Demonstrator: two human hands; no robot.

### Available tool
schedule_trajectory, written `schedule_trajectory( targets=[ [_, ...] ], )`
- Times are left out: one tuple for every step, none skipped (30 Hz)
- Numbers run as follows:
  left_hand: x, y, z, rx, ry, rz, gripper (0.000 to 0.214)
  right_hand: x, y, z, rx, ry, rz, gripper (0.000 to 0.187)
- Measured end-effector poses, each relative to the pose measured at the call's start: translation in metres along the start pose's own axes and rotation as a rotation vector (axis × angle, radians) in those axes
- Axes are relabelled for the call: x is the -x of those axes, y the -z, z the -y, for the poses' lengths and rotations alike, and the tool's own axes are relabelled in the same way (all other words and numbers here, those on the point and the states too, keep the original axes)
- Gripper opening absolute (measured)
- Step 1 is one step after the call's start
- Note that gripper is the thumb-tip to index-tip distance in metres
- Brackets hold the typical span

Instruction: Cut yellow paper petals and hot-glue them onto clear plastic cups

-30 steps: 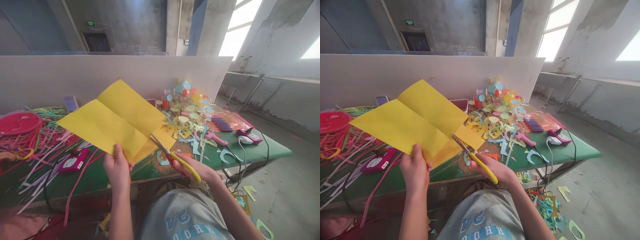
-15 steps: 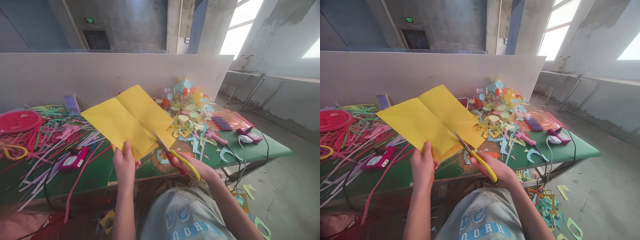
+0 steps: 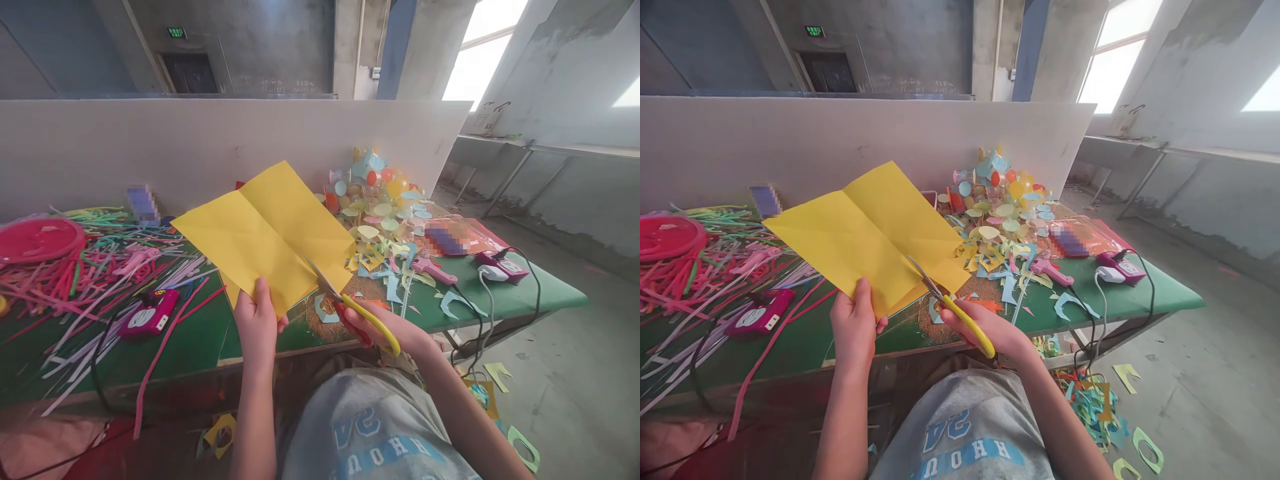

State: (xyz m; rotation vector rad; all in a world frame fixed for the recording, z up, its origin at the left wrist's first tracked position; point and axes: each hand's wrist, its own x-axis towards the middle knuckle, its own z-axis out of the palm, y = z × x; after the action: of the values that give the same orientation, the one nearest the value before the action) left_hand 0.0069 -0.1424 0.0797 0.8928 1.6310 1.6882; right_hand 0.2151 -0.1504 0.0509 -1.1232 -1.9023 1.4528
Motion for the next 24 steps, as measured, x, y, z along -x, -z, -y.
schedule_trajectory(
  targets=[
    [-0.001, 0.001, 0.001, -0.004, 0.004, -0.002, 0.023, 0.000, -0.001, 0.000, 0.003, -0.010, -0.003, 0.055],
    [-0.002, 0.002, 0.002, -0.010, 0.001, -0.002, 0.023, 0.000, -0.002, 0.001, 0.005, -0.024, -0.010, 0.055],
    [-0.003, 0.003, 0.003, -0.021, -0.010, 0.000, 0.024, -0.001, -0.003, 0.001, 0.003, -0.036, -0.028, 0.055],
    [-0.004, 0.004, 0.004, -0.036, -0.029, 0.003, 0.025, -0.001, -0.004, 0.001, 0.002, -0.047, -0.045, 0.054],
    [-0.006, 0.005, 0.006, -0.052, -0.053, 0.006, 0.025, -0.001, -0.005, 0.002, 0.006, -0.055, -0.054, 0.055],
    [-0.008, 0.006, 0.008, -0.069, -0.074, 0.011, 0.026, -0.001, -0.006, 0.002, 0.012, -0.063, -0.060, 0.055],
    [-0.010, 0.007, 0.010, -0.087, -0.089, 0.013, 0.027, -0.001, -0.006, 0.003, 0.021, -0.067, -0.063, 0.056],
    [-0.012, 0.008, 0.012, -0.101, -0.096, 0.013, 0.028, -0.001, -0.006, 0.004, 0.030, -0.067, -0.062, 0.057],
    [-0.015, 0.010, 0.014, -0.113, -0.100, 0.013, 0.028, -0.001, -0.006, 0.006, 0.038, -0.064, -0.058, 0.058],
    [-0.017, 0.011, 0.017, -0.120, -0.100, 0.018, 0.029, 0.000, -0.006, 0.007, 0.044, -0.059, -0.049, 0.060],
    [-0.019, 0.013, 0.019, -0.119, -0.100, 0.028, 0.029, 0.000, -0.006, 0.009, 0.041, -0.055, -0.035, 0.062],
    [-0.021, 0.014, 0.021, -0.113, -0.100, 0.041, 0.030, 0.001, -0.006, 0.010, 0.032, -0.057, -0.016, 0.064],
    [-0.022, 0.015, 0.023, -0.102, -0.102, 0.058, 0.030, 0.001, -0.006, 0.011, 0.022, -0.067, 0.005, 0.067],
    [-0.023, 0.016, 0.024, -0.093, -0.103, 0.077, 0.031, 0.001, -0.006, 0.011, 0.012, -0.082, 0.020, 0.069],
    [-0.024, 0.016, 0.026, -0.087, -0.101, 0.096, 0.030, 0.001, -0.007, 0.011, 0.003, -0.095, 0.026, 0.070],
    [-0.024, 0.016, 0.026, -0.086, -0.096, 0.114, 0.030, 0.001, -0.007, 0.010, -0.009, -0.102, 0.023, 0.069],
    [-0.023, 0.015, 0.026, -0.086, -0.086, 0.128, 0.029, 0.000, -0.009, 0.008, -0.024, -0.103, 0.015, 0.067],
    [-0.022, 0.014, 0.025, -0.088, -0.073, 0.141, 0.029, 0.000, -0.010, 0.007, -0.043, -0.100, 0.004, 0.064],
    [-0.020, 0.013, 0.024, -0.092, -0.060, 0.149, 0.028, -0.001, -0.011, 0.006, -0.068, -0.096, -0.005, 0.061],
    [-0.018, 0.012, 0.022, -0.096, -0.050, 0.153, 0.028, -0.002, -0.012, 0.004, -0.097, -0.093, -0.010, 0.059],
    [-0.016, 0.010, 0.019, -0.101, -0.043, 0.157, 0.028, -0.003, -0.013, 0.003, -0.124, -0.092, -0.015, 0.058],
    [-0.013, 0.009, 0.017, -0.108, -0.037, 0.156, 0.028, -0.004, -0.013, 0.003, -0.148, -0.090, -0.020, 0.056],
    [-0.011, 0.008, 0.014, -0.119, -0.032, 0.152, 0.027, -0.005, -0.014, 0.002, -0.167, -0.087, -0.028, 0.055],
    [-0.009, 0.008, 0.012, -0.131, -0.030, 0.149, 0.026, -0.005, -0.014, 0.002, -0.180, -0.082, -0.039, 0.053]
  ],
)
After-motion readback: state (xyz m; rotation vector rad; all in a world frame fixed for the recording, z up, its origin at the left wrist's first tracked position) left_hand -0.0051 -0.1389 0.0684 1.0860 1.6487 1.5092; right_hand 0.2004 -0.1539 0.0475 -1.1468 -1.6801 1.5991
